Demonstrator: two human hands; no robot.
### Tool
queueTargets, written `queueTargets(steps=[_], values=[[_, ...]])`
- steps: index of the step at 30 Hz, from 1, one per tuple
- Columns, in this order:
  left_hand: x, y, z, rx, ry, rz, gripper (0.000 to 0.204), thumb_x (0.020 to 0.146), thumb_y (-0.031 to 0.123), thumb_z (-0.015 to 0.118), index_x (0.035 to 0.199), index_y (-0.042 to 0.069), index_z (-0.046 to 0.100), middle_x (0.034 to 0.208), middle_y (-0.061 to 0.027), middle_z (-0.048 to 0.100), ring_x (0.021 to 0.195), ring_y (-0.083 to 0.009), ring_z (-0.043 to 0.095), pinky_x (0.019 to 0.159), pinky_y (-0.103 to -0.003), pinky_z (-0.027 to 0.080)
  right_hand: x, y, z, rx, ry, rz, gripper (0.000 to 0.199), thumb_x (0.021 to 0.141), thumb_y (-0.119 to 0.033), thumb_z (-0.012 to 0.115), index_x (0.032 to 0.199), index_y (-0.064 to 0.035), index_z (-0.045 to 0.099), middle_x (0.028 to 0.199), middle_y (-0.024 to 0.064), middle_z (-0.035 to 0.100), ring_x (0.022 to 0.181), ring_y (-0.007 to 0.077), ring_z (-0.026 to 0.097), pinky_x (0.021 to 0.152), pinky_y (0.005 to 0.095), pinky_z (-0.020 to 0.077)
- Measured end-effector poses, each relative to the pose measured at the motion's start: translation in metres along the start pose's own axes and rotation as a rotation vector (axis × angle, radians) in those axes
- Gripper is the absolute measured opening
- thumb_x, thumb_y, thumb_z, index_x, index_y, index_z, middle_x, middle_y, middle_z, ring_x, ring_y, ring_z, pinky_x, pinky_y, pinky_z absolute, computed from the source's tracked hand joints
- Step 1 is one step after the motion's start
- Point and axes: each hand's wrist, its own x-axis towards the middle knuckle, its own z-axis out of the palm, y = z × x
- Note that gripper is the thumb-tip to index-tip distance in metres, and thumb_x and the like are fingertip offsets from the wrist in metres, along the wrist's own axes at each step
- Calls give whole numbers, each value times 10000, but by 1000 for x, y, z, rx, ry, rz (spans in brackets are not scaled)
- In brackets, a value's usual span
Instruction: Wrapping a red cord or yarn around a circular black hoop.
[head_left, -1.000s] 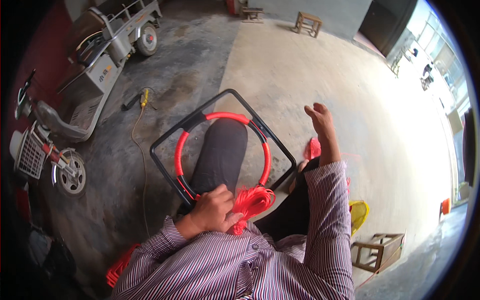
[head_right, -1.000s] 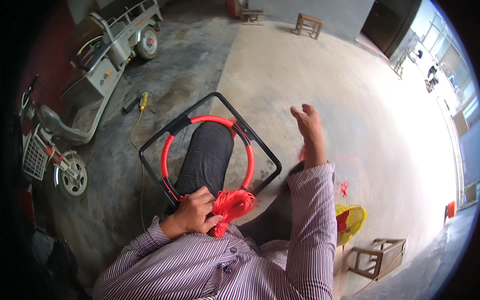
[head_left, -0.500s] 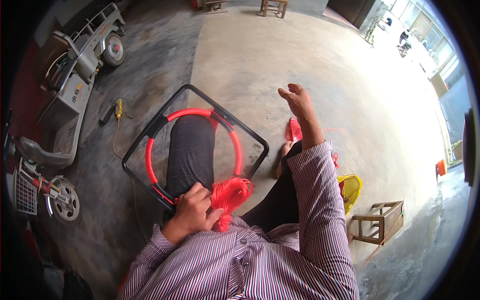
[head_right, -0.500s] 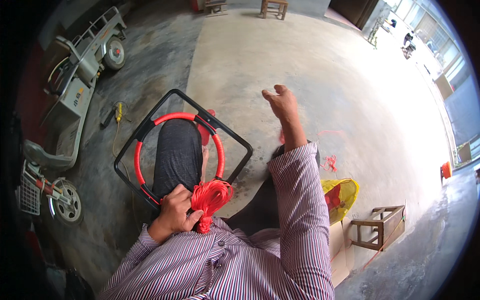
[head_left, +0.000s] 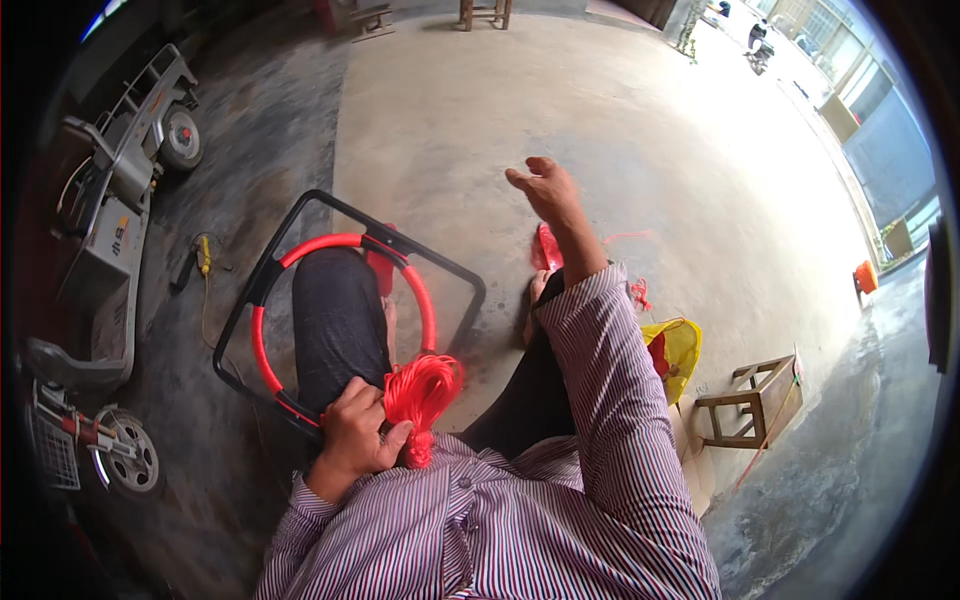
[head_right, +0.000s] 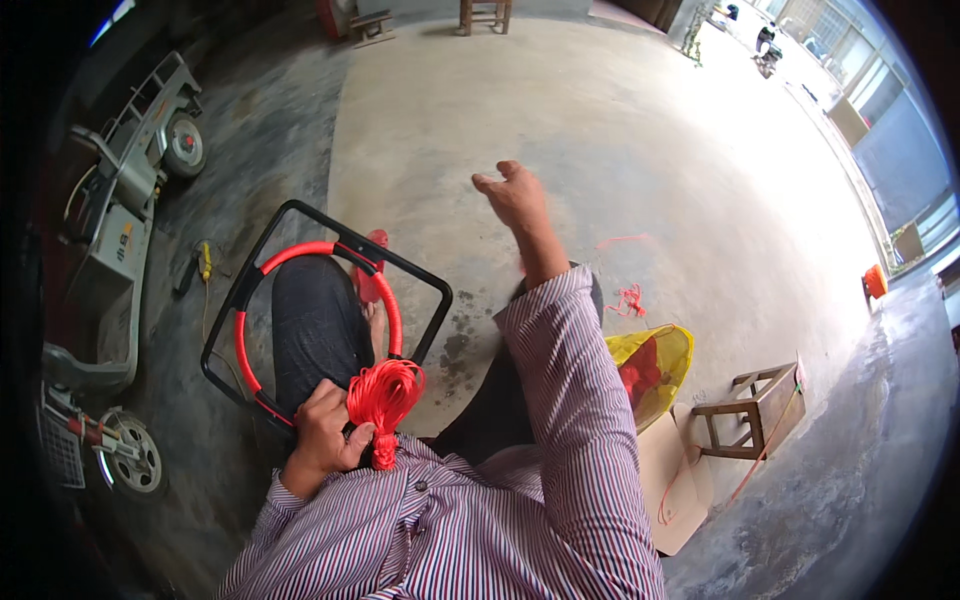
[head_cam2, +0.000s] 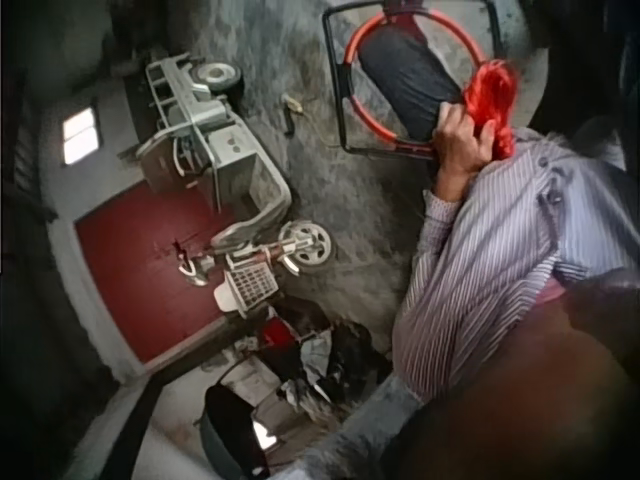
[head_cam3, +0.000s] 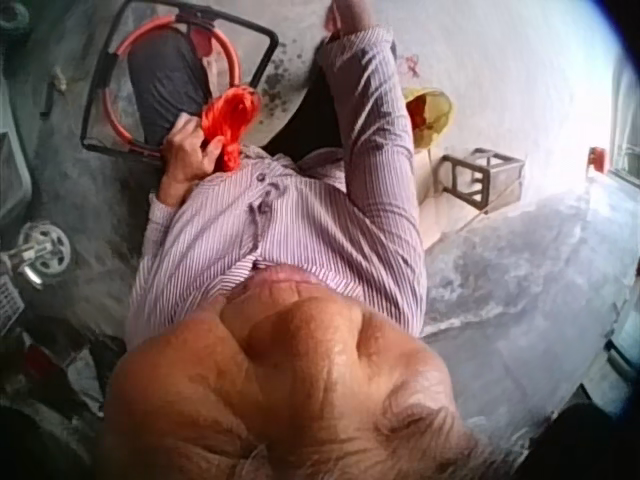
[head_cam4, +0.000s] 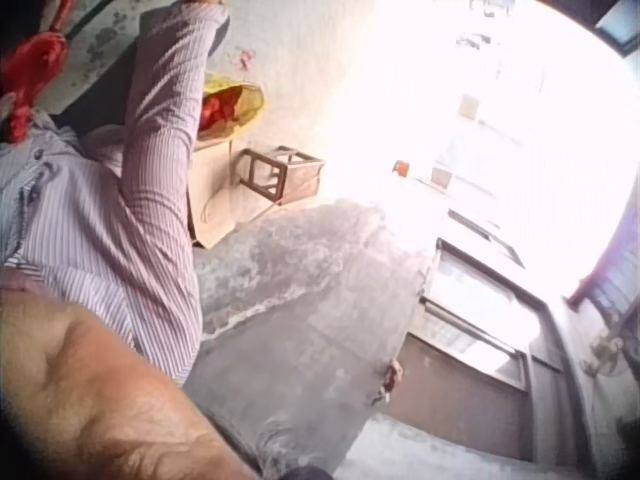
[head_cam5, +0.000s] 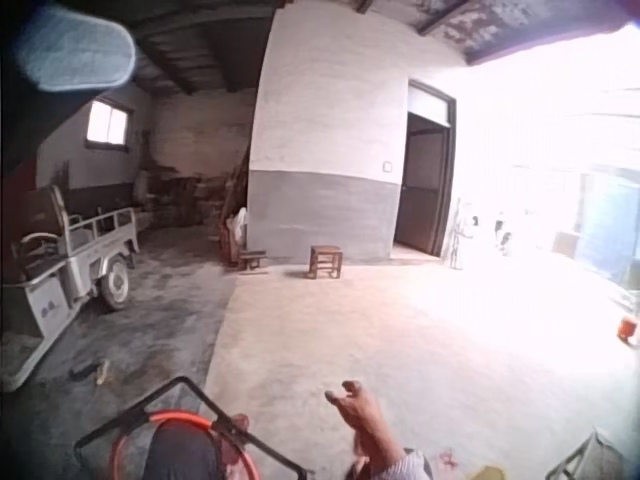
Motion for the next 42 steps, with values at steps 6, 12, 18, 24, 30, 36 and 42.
queueTargets(steps=[6,12,18,24,30,36,42], values=[[1,-1,0,-31,-1,-2,282,753,289,683,787,11,662,715,-135,578,660,-325,557,578,-409,471,-5,-3,1,7,11,-19,644,784,-395,721,1202,79,597,1172,285,628,1129,385,609,954,403,483],[-4,-1,-1,-27,-33,-24,268,751,271,690,804,9,663,723,-148,587,638,-346,587,571,-424,480,-10,-10,-4,11,2,-4,643,782,-372,722,1215,83,585,1193,280,621,1137,378,606,962,404,481],[-1,2,0,-48,-17,-58,265,754,274,694,811,17,662,717,-143,581,648,-347,606,574,-426,489,-9,-3,-9,-9,-8,36,660,776,-407,699,1229,61,589,1219,262,616,1152,369,598,969,405,477],[-1,2,0,-50,-9,-74,256,771,282,689,814,31,664,715,-142,575,646,-344,601,568,-425,484,-9,-4,-11,-19,1,43,659,778,-409,697,1230,59,590,1225,257,615,1151,369,599,971,404,475],[-1,3,0,-40,10,-79,268,789,291,678,814,25,657,717,-141,563,642,-349,587,562,-430,473,-11,-5,-10,-5,-13,25,651,789,-396,712,1226,70,585,1223,262,615,1154,376,595,975,402,472],[-4,1,1,-60,71,-77,273,794,286,668,822,15,655,730,-152,573,637,-354,585,562,-425,474,0,11,-6,34,-3,-45,675,780,-412,735,1220,79,588,1214,274,615,1164,375,590,988,394,465],[0,-2,-15,-113,83,-121,333,853,311,619,879,-19,658,762,-166,591,677,-355,599,604,-401,476,5,33,-14,37,-1,-55,705,772,-427,748,1235,78,583,1235,268,608,1171,366,591,998,380,457]])
